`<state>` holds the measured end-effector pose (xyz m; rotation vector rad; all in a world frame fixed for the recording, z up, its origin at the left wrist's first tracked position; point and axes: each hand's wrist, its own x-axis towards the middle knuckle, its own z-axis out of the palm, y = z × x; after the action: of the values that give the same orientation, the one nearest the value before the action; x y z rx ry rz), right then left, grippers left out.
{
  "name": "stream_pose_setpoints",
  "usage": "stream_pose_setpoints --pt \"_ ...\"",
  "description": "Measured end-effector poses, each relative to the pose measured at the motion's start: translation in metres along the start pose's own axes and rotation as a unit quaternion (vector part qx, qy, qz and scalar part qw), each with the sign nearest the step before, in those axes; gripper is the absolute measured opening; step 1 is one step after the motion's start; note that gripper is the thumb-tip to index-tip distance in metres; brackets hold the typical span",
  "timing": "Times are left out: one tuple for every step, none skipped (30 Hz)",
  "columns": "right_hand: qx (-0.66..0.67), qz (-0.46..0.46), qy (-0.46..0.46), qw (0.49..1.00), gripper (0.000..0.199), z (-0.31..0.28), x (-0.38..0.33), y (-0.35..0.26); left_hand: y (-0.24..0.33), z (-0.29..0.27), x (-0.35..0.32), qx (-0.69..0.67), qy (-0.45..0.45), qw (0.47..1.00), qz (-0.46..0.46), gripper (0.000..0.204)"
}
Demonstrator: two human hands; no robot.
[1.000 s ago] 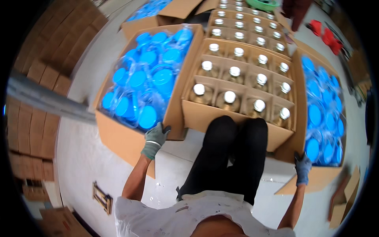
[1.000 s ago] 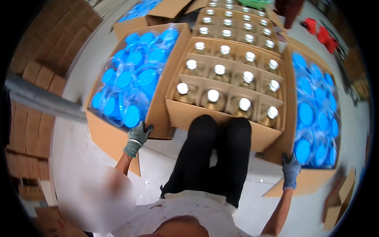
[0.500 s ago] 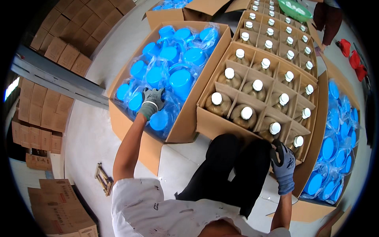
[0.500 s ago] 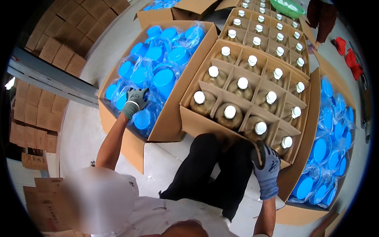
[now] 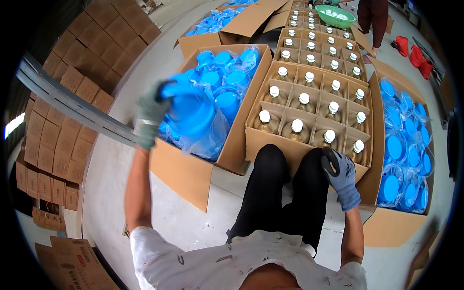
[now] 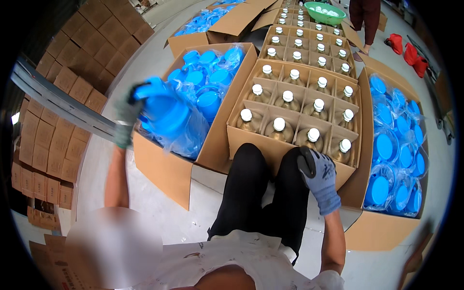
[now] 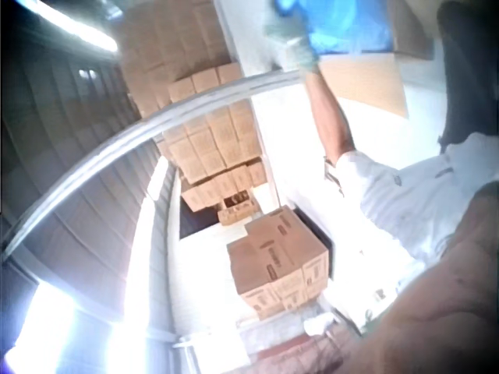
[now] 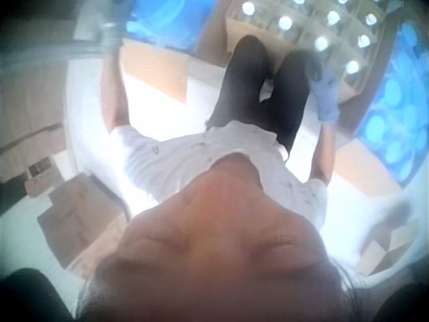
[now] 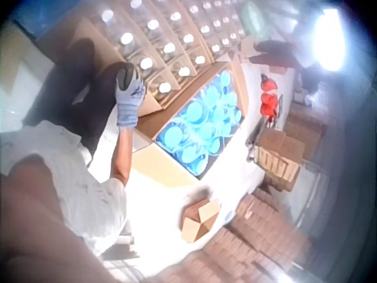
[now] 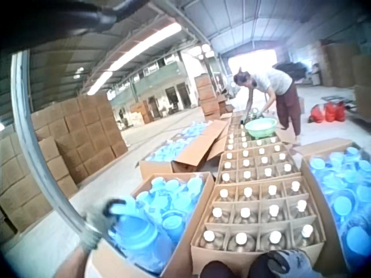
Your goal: The person assembles blue water bottles by inserting stainless steel inner containers into blue plastic outer shells. They then screw on white caps and place the completed bottles into cardboard boxes. The process is repeated continuously in a warehouse setting.
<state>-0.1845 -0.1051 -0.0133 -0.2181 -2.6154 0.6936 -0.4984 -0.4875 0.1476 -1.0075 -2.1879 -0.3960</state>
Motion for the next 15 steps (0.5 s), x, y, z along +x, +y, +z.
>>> stream_pose_setpoints --pt "0.035 -0.023 0.012 0.999 0.031 -0.001 0.005 -0.008 -0.002 -0.029 0.029 -0.002 0.005 1.0 0.023 0.031" --pt "0.066 -0.045 0.027 0.996 0.032 0.001 0.011 -0.016 0.0 -0.055 0.062 0.001 0.015 0.998 0.067 0.031" --pt "0.095 -0.065 0.042 0.992 0.034 0.0 0.018 -0.024 0.009 -0.075 0.087 0.019 0.0 0.998 0.052 0.033" --pt "0.11 -0.08 0.042 0.99 0.039 -0.002 0.03 -0.042 -0.017 -0.09 0.113 0.022 0.007 0.995 0.102 0.039" --pt "0.122 -0.092 0.043 0.987 0.044 -0.006 0.043 -0.058 -0.013 -0.105 0.139 0.008 -0.025 0.997 0.069 0.044" --pt "0.194 -0.127 0.053 0.971 0.053 -0.004 0.055 -0.074 -0.016 -0.129 0.162 -0.017 -0.033 0.997 0.068 0.048" --pt "0.253 -0.155 0.065 0.953 0.063 -0.005 0.064 -0.085 0.003 -0.141 0.181 -0.042 -0.077 0.994 0.063 0.052" --pt "0.319 -0.165 0.03 0.933 0.078 -0.002 0.075 -0.103 -0.015 -0.153 0.196 -0.065 -0.096 0.992 0.048 0.055" --pt "0.377 -0.166 -0.007 0.911 0.094 0.003 0.082 -0.116 -0.036 -0.15 0.206 -0.1 -0.118 0.987 0.035 0.059" --pt "0.375 -0.201 -0.019 0.905 0.107 0.0 0.079 -0.117 0.007 -0.118 0.205 -0.126 -0.121 0.984 0.036 0.058" --pt "0.367 -0.225 -0.035 0.902 0.12 -0.001 0.068 -0.108 0.07 -0.072 0.196 -0.163 -0.129 0.977 0.037 0.058" --pt "0.372 -0.205 -0.066 0.903 0.13 -0.001 0.053 -0.1 0.099 -0.054 0.184 -0.165 -0.15 0.974 0.024 0.058" --pt "0.388 -0.173 -0.091 0.901 0.125 0.001 0.036 -0.094 0.12 -0.039 0.17 -0.165 -0.171 0.971 0.006 0.058" --pt "0.401 -0.14 -0.117 0.897 0.119 0.004 0.018 -0.086 0.136 -0.016 0.152 -0.13 -0.151 0.979 0.037 0.057" --pt "0.415 -0.099 -0.142 0.893 0.114 0.008 -0.002 -0.075 0.152 0.012 0.13 -0.1 -0.136 0.983 0.069 0.056"
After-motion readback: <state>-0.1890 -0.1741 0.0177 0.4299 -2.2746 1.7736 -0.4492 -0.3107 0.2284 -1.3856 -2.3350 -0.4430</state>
